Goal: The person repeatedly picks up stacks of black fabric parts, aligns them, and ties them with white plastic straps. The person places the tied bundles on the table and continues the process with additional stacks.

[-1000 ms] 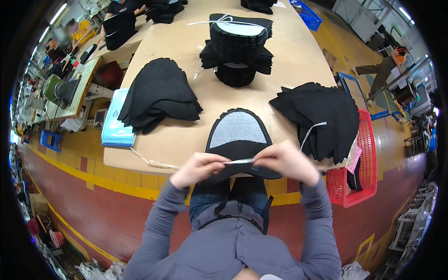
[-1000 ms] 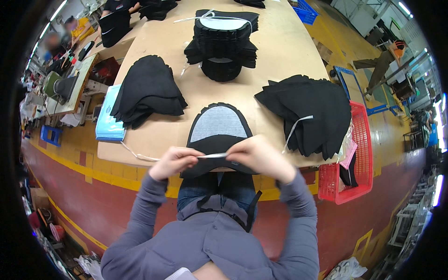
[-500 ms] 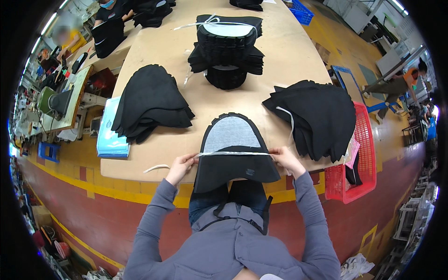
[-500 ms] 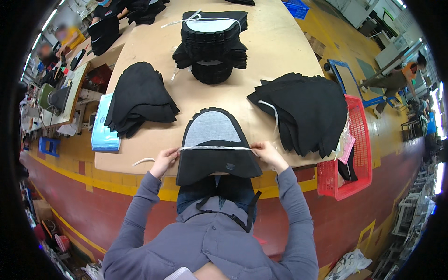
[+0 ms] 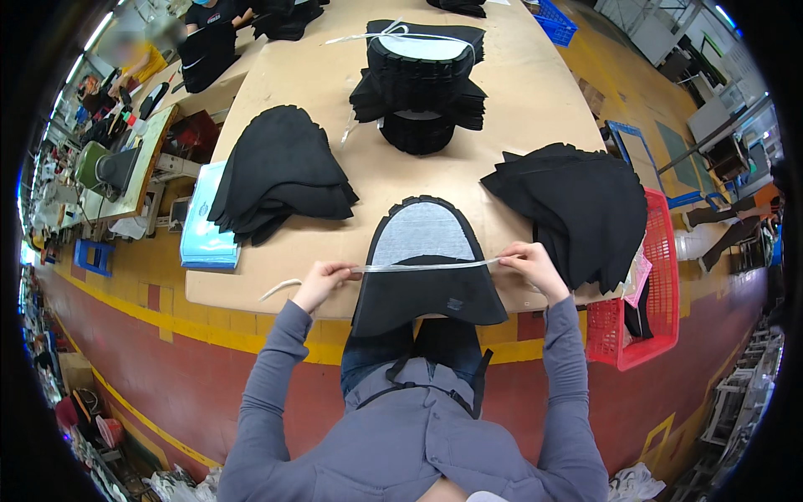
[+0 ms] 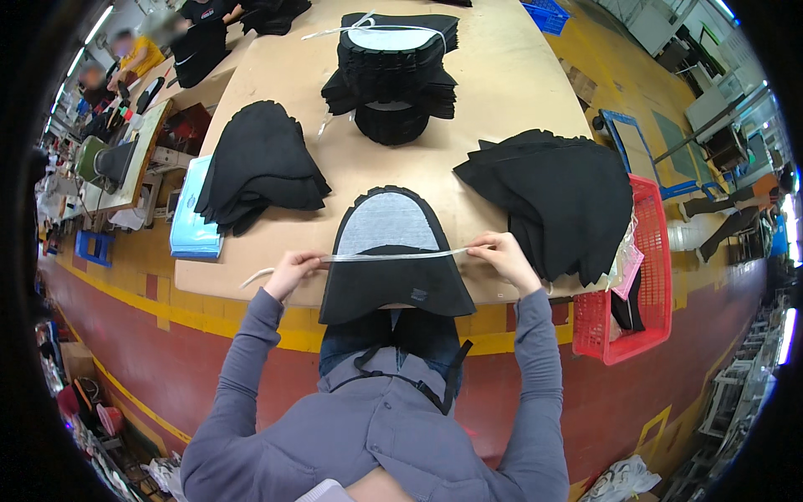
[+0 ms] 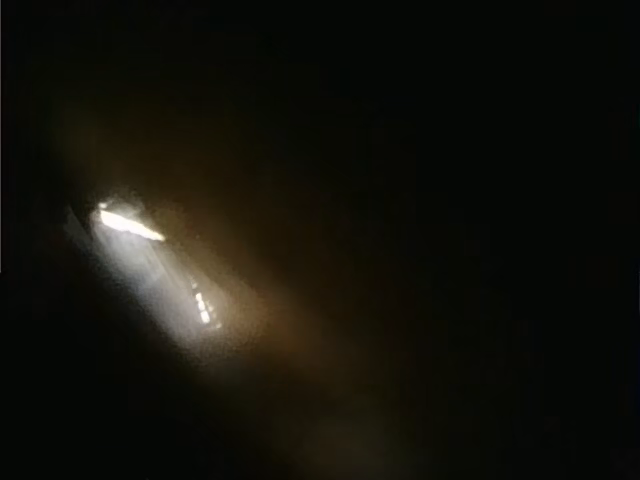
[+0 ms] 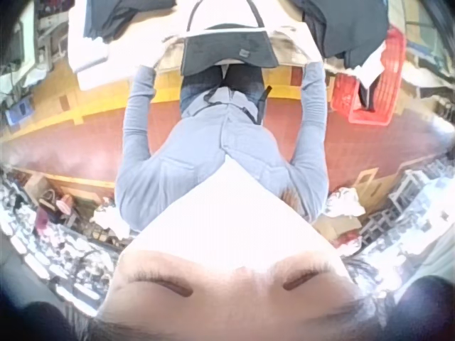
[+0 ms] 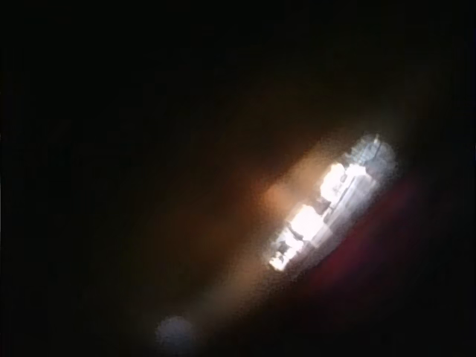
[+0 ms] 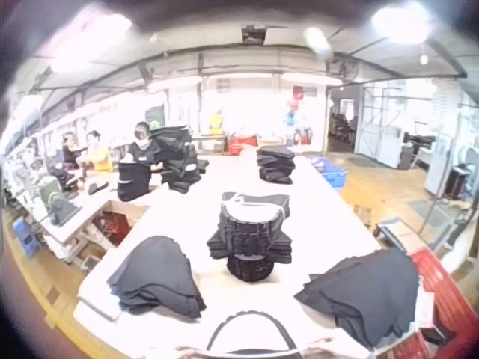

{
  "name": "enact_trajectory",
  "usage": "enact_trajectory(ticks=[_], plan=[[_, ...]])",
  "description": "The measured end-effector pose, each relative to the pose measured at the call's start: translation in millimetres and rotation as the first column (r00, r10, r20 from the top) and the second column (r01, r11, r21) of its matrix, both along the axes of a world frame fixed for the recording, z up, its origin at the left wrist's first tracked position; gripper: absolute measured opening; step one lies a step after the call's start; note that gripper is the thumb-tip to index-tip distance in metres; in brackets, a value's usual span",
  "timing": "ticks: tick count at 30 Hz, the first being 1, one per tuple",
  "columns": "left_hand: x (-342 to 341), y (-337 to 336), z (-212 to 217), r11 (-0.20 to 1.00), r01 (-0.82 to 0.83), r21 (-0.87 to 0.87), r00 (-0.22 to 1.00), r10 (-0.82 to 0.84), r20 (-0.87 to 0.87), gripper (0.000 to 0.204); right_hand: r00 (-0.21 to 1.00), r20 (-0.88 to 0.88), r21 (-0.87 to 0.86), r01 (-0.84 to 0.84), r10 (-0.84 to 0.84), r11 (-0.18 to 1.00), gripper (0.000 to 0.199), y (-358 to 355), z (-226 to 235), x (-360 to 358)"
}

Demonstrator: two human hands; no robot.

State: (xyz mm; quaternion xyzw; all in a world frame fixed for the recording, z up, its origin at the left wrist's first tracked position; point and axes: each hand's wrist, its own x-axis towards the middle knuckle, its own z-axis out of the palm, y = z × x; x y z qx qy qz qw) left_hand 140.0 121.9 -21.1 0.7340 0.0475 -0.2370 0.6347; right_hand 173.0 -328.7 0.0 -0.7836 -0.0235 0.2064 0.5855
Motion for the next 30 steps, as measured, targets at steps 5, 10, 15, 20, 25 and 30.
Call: enact_trajectory(ticks=[5,10,15,20,25,30], plan=[[-7.9,-17.4,-2.6,0.995,-0.084,-0.06,0.962,0.065,-0.265,0.026,0.822,-0.563,0.224,0.246,-0.081,0.943,0.02,19.9,-5.9,-11.7],[-34.0,-19.9,1.1,0.993,-0.093,-0.07,0.925,0.061,-0.375,0.025,0.768,-0.638,0.322,0.334,-0.058,0.886,0.016,25.8,-6.6,-60.5],[-93.8,-14.5,-13.2,0.952,-0.239,-0.19,0.844,0.107,-0.525,0.026,0.594,-0.803,0.342,0.519,-0.043,0.784,0.031,36.8,-19.3,-145.8],[-111.1,-9.0,-16.8,0.945,-0.201,-0.26,0.851,0.037,-0.524,0.025,0.654,-0.751,0.453,0.407,0.093,0.793,0.028,32.5,-39.6,-156.3],[-102.9,-16.8,-20.6,0.946,-0.175,-0.274,0.85,0.005,-0.527,0.018,0.726,-0.652,0.331,0.017,0.216,0.943,0.023,21.9,-25.0,-106.7],[-105.7,-23.0,-33.8,0.95,-0.194,-0.246,0.854,0.041,-0.518,0.021,0.564,-0.777,0.495,0.274,0.279,0.825,0.024,25.9,-50.3,-114.9]])
